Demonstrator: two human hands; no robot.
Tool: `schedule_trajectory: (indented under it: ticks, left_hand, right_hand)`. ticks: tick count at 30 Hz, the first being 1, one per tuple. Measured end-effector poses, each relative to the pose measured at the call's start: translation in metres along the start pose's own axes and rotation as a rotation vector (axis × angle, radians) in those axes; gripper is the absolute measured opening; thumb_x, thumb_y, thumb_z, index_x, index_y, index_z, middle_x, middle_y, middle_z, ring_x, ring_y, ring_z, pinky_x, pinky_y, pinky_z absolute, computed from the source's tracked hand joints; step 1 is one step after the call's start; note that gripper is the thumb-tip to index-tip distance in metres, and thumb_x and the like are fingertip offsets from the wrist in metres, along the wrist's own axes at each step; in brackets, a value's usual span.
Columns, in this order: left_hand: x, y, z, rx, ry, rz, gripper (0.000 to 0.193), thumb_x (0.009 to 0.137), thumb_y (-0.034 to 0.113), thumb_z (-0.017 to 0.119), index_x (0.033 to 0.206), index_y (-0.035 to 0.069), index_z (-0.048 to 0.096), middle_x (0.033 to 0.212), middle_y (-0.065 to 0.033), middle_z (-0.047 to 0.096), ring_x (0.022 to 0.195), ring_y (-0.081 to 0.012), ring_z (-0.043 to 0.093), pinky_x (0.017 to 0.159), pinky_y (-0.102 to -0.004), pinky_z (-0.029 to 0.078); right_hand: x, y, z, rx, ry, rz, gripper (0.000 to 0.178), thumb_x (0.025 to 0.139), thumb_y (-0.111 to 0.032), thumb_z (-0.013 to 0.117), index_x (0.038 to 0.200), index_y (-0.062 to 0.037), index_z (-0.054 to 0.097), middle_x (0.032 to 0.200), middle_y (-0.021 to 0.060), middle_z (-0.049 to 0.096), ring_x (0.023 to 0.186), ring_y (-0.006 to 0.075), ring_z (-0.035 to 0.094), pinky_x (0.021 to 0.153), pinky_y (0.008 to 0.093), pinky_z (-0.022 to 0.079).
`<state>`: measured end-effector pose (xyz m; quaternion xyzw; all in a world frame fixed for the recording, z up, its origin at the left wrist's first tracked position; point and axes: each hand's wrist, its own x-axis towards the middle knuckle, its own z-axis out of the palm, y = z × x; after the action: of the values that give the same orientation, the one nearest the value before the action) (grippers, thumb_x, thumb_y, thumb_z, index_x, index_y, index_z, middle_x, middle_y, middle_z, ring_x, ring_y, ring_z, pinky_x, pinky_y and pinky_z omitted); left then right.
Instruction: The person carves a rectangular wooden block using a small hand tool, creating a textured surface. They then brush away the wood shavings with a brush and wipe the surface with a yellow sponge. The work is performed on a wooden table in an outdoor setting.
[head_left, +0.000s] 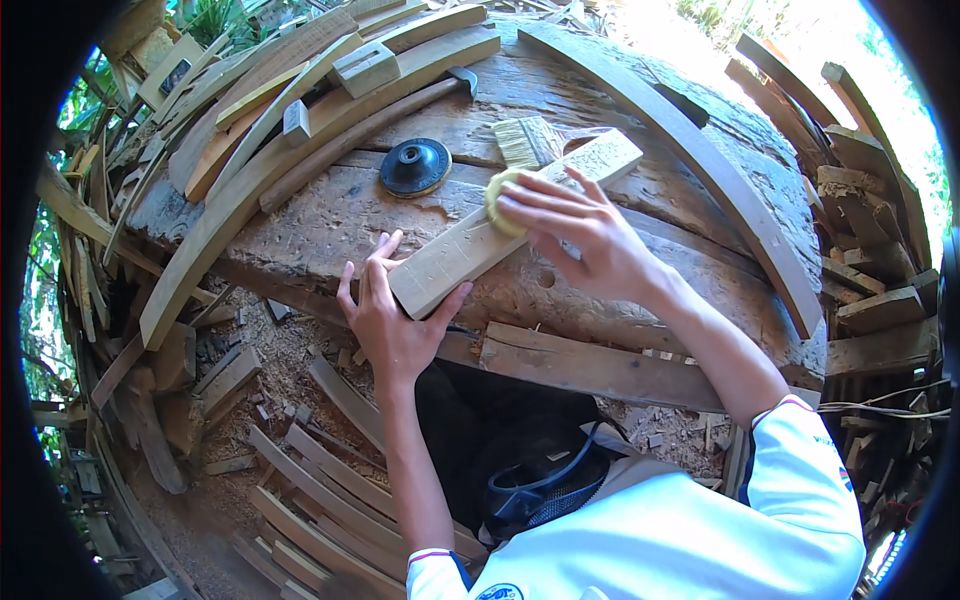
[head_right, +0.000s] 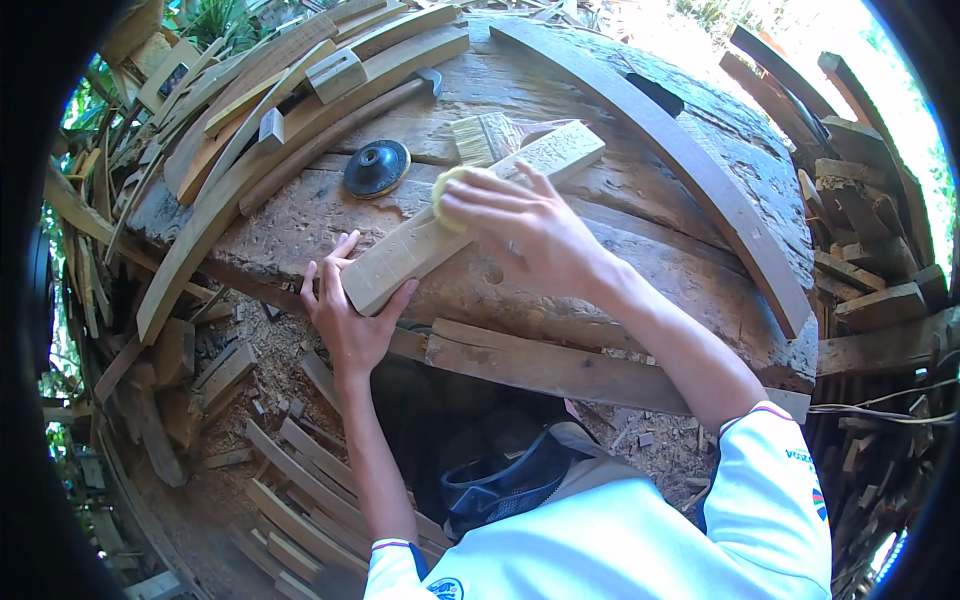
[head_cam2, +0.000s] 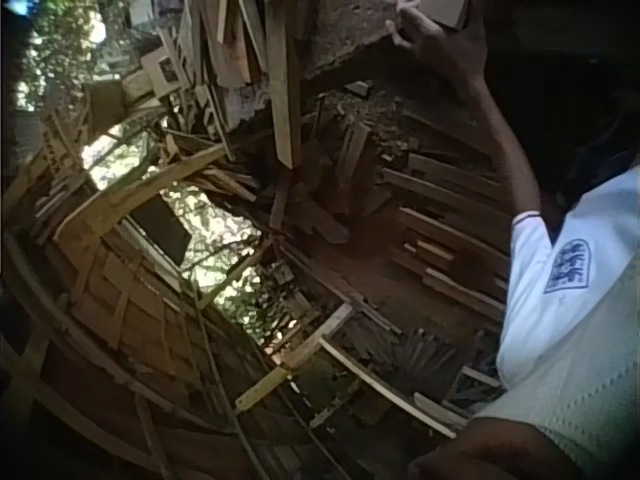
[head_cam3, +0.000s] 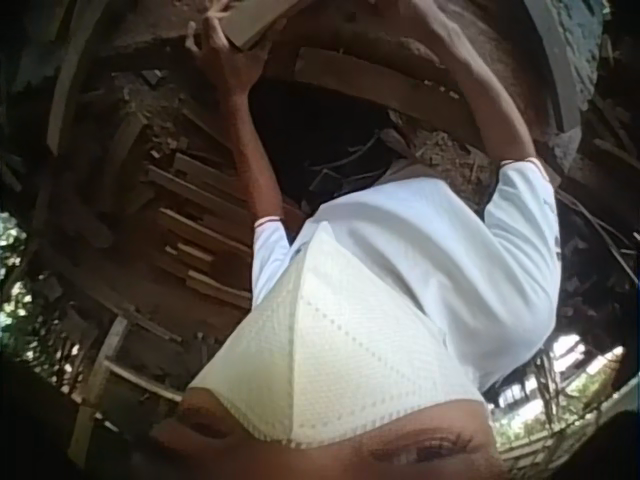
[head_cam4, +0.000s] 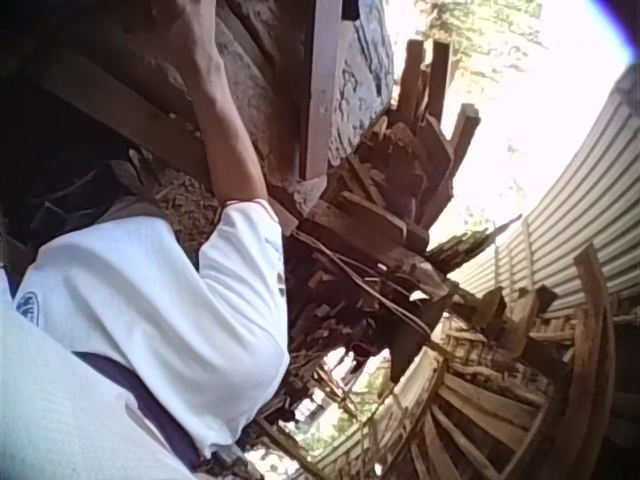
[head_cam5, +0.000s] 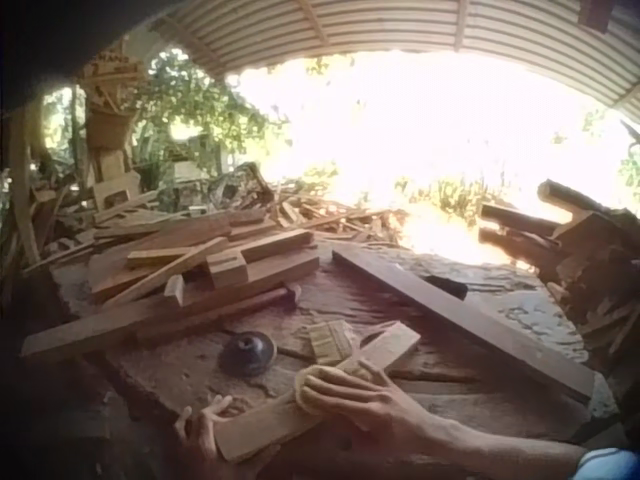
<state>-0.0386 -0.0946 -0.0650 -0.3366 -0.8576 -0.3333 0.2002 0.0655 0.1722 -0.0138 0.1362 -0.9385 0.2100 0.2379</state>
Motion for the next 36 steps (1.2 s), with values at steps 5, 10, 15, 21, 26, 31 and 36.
schedule_trajectory:
  ticks: [5, 10, 15, 21, 26, 31, 36]
  left_hand:
    - [0.001, 0.001, -0.003, -0.007, 0.006, 0.0, 0.072, 0.082, 0.066, 0.087, 0.113, 0.01, 0.055, 0.143, -0.0129, 0.069, 0.137, -0.0295, 0.064, 0.124, -0.057, 0.028]
    - [0.004, 0.003, -0.001, -0.004, 0.017, 0.006, 0.073, 0.081, 0.067, 0.087, 0.113, 0.01, 0.054, 0.143, -0.013, 0.069, 0.136, -0.0292, 0.065, 0.123, -0.0568, 0.029]
    - [0.0, 0.001, 0.002, -0.024, 0.003, -0.019, 0.073, 0.081, 0.067, 0.087, 0.112, 0.01, 0.055, 0.143, -0.0125, 0.069, 0.136, -0.0294, 0.065, 0.123, -0.0569, 0.029]
    - [-0.001, -0.002, -0.003, 0.005, 0.013, -0.005, 0.072, 0.081, 0.067, 0.087, 0.111, 0.01, 0.055, 0.143, -0.0121, 0.07, 0.135, -0.0295, 0.066, 0.123, -0.0571, 0.03]
    - [0.003, 0.004, -0.001, 0.021, 0.019, -0.009, 0.072, 0.08, 0.066, 0.088, 0.112, 0.01, 0.055, 0.142, -0.0114, 0.07, 0.135, -0.0291, 0.066, 0.122, -0.0568, 0.03]
    - [0.004, 0.005, 0.002, -0.01, -0.006, -0.022, 0.074, 0.08, 0.065, 0.088, 0.114, 0.009, 0.055, 0.142, -0.0109, 0.069, 0.133, -0.0288, 0.067, 0.122, -0.0555, 0.03]
    - [0.002, 0.001, 0.0, 0.017, 0.016, -0.01, 0.077, 0.078, 0.064, 0.089, 0.119, 0.007, 0.057, 0.14, -0.0106, 0.07, 0.129, -0.028, 0.068, 0.122, -0.0545, 0.031]
  right_hand:
    - [-0.011, 0.058, -0.023, -0.187, 0.077, 0.107, 0.043, 0.1, -0.007, 0.068, 0.137, -0.0285, 0.074, 0.151, 0.0007, 0.068, 0.151, 0.0208, 0.054, 0.127, 0.0661, 0.031]
    - [-0.015, 0.066, -0.021, -0.387, 0.128, 0.296, 0.036, 0.107, -0.012, 0.055, 0.139, -0.0107, 0.072, 0.15, 0.0109, 0.068, 0.15, 0.0309, 0.055, 0.127, 0.0663, 0.029]
    - [0.012, -0.04, 0.008, -0.013, -0.179, -0.124, 0.056, 0.103, -0.018, 0.067, 0.158, -0.0189, 0.055, 0.165, 0.0078, 0.054, 0.154, 0.0229, 0.049, 0.13, 0.069, 0.025]
    - [0.01, 0.026, -0.018, -0.351, -0.125, 0.134, 0.043, 0.112, -0.038, 0.058, 0.151, -0.0215, 0.062, 0.157, 0.0048, 0.062, 0.149, 0.0172, 0.055, 0.129, 0.0704, 0.026]
    - [0.014, 0.034, -0.034, -0.564, -0.19, 0.53, 0.064, 0.113, -0.055, 0.048, 0.162, -0.0152, 0.049, 0.172, 0.0061, 0.044, 0.16, 0.0229, 0.038, 0.13, 0.0701, 0.02]
    - [0.012, -0.051, 0.01, -0.208, -0.236, -0.007, 0.083, 0.106, -0.066, 0.053, 0.166, -0.0104, 0.041, 0.175, 0.0092, 0.037, 0.162, 0.0268, 0.036, 0.129, 0.0749, 0.013]
    - [0.017, -0.025, -0.007, -0.158, -0.261, -0.054, 0.07, 0.106, -0.062, 0.057, 0.16, -0.0159, 0.053, 0.161, 0.0077, 0.057, 0.156, 0.0278, 0.046, 0.13, 0.0735, 0.013]
